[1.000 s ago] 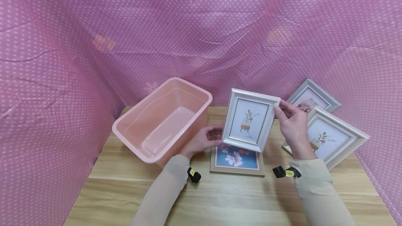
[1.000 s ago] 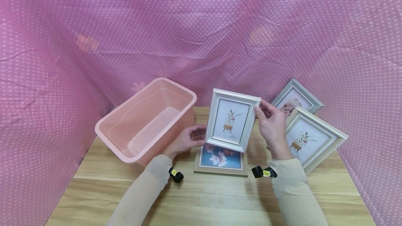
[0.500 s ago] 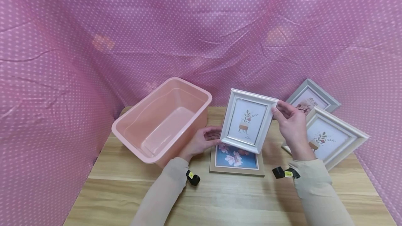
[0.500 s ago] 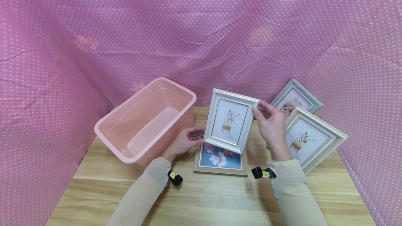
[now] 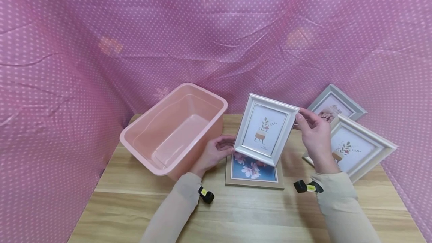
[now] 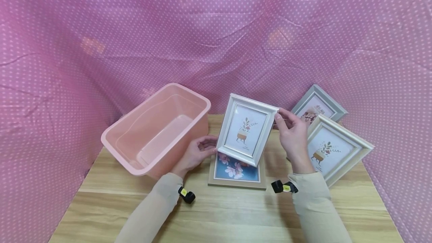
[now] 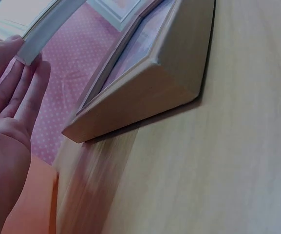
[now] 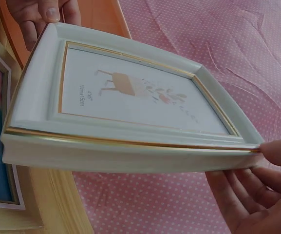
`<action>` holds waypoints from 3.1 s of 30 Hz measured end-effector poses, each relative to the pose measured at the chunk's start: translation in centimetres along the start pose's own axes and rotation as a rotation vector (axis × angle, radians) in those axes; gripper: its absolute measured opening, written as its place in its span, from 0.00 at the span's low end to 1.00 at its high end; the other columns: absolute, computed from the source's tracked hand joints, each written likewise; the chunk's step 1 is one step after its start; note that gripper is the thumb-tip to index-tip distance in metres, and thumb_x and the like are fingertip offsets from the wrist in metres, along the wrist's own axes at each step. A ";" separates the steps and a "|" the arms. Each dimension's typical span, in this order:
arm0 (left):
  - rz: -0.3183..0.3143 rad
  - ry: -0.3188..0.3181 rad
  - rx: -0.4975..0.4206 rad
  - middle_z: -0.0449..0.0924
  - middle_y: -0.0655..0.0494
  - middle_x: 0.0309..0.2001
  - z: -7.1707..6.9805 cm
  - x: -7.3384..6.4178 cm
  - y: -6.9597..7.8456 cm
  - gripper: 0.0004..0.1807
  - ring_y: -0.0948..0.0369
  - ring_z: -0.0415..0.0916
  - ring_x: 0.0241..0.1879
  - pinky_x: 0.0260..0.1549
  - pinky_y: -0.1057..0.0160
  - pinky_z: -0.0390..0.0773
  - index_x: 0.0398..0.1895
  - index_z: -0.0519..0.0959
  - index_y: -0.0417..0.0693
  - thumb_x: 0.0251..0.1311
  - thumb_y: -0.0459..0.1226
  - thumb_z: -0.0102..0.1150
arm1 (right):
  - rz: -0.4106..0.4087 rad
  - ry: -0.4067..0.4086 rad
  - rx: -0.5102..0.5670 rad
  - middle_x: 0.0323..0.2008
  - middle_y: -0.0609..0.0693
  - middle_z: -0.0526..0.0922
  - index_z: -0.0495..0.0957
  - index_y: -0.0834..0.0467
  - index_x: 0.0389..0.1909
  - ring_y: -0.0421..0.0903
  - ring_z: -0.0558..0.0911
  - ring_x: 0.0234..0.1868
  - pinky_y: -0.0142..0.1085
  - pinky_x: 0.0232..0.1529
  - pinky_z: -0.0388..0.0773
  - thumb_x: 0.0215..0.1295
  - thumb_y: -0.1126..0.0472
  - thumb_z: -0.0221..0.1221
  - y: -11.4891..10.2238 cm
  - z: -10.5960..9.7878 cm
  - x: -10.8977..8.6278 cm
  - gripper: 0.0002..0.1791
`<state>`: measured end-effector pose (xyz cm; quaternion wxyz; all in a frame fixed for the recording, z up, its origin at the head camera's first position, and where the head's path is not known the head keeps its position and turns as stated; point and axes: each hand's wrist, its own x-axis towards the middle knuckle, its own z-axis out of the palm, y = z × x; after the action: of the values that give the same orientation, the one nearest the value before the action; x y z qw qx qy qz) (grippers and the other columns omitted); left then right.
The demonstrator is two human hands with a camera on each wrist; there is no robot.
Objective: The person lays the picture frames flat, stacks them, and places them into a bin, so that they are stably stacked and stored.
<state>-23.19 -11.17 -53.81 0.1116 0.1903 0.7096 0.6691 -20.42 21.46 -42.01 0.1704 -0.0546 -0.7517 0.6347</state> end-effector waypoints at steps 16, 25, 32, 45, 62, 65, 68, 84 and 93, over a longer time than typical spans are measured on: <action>0.015 0.000 0.037 0.80 0.26 0.63 0.5 -0.7 0.4 0.25 0.43 0.85 0.59 0.57 0.66 0.88 0.67 0.75 0.25 0.68 0.25 0.66 | -0.036 0.049 0.158 0.46 0.39 0.87 0.84 0.61 0.63 0.31 0.90 0.42 0.24 0.44 0.89 0.75 0.69 0.63 0.6 -0.1 -0.3 0.18; 0.009 0.013 0.025 0.79 0.26 0.65 0.7 -0.9 0.8 0.25 0.37 0.83 0.62 0.59 0.66 0.87 0.68 0.74 0.25 0.69 0.24 0.64 | -0.054 0.009 0.176 0.51 0.38 0.87 0.83 0.62 0.64 0.32 0.91 0.41 0.25 0.45 0.89 0.77 0.69 0.62 0.9 -0.5 -0.5 0.18; -0.003 0.042 0.005 0.79 0.26 0.65 0.8 -1.1 0.9 0.24 0.39 0.83 0.62 0.60 0.65 0.87 0.67 0.75 0.25 0.69 0.24 0.63 | -0.044 0.007 0.224 0.59 0.44 0.87 0.85 0.58 0.64 0.34 0.91 0.46 0.28 0.44 0.90 0.75 0.68 0.64 1.2 -0.9 -0.7 0.19; 0.043 0.187 -0.035 0.84 0.24 0.57 0.9 -1.4 0.5 0.18 0.72 0.86 0.45 0.49 0.73 0.87 0.58 0.81 0.23 0.66 0.21 0.65 | -0.079 -0.037 0.254 0.62 0.45 0.89 0.82 0.66 0.66 0.35 0.91 0.52 0.32 0.47 0.90 0.77 0.67 0.63 2.1 -0.9 -1.2 0.19; 0.135 0.299 -0.149 0.79 0.21 0.59 1.9 -1.7 0.2 0.16 0.68 0.86 0.46 0.49 0.72 0.88 0.53 0.80 0.18 0.63 0.18 0.65 | -0.050 0.001 0.301 0.56 0.44 0.92 0.83 0.66 0.63 0.37 0.92 0.46 0.28 0.52 0.89 0.73 0.70 0.66 3.1 -1.4 -1.6 0.19; 0.141 0.329 -0.185 0.78 0.18 0.57 2.3 -1.6 0.1 0.15 0.69 0.87 0.45 0.47 0.73 0.89 0.52 0.79 0.16 0.64 0.18 0.64 | -0.073 0.014 0.335 0.53 0.45 0.93 0.83 0.70 0.60 0.38 0.92 0.46 0.28 0.51 0.89 0.72 0.73 0.65 3.2 -1.4 -1.6 0.18; 0.144 0.353 -0.211 0.78 0.16 0.56 2.5 -1.7 0.0 0.14 0.70 0.88 0.44 0.47 0.73 0.89 0.51 0.78 0.14 0.64 0.17 0.63 | -0.077 0.034 0.357 0.48 0.44 0.94 0.84 0.71 0.58 0.37 0.91 0.46 0.27 0.51 0.89 0.70 0.76 0.65 3.3 -1.4 -1.8 0.16; -0.004 0.543 -0.342 0.92 0.52 0.44 3.0 -1.2 0.2 0.11 0.65 0.91 0.40 0.52 0.54 0.91 0.49 0.83 0.25 0.64 0.20 0.66 | -0.004 -0.014 0.338 0.49 0.40 0.94 0.83 0.73 0.58 0.36 0.92 0.48 0.28 0.52 0.88 0.68 0.75 0.68 4.0 -2.5 -2.8 0.18; -0.010 0.644 -0.544 0.92 0.52 0.41 3.5 -0.7 0.5 0.09 0.61 0.91 0.39 0.52 0.56 0.92 0.39 0.87 0.39 0.65 0.19 0.64 | -0.017 -0.019 0.401 0.52 0.46 0.94 0.82 0.75 0.57 0.38 0.91 0.52 0.30 0.54 0.88 0.67 0.78 0.67 4.6 -2.3 -3.5 0.18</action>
<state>-20.99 -8.25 -53.63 -0.0664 -0.0684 0.5068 0.8568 -17.04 23.48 -46.80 0.1762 -0.0072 -0.6124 0.7706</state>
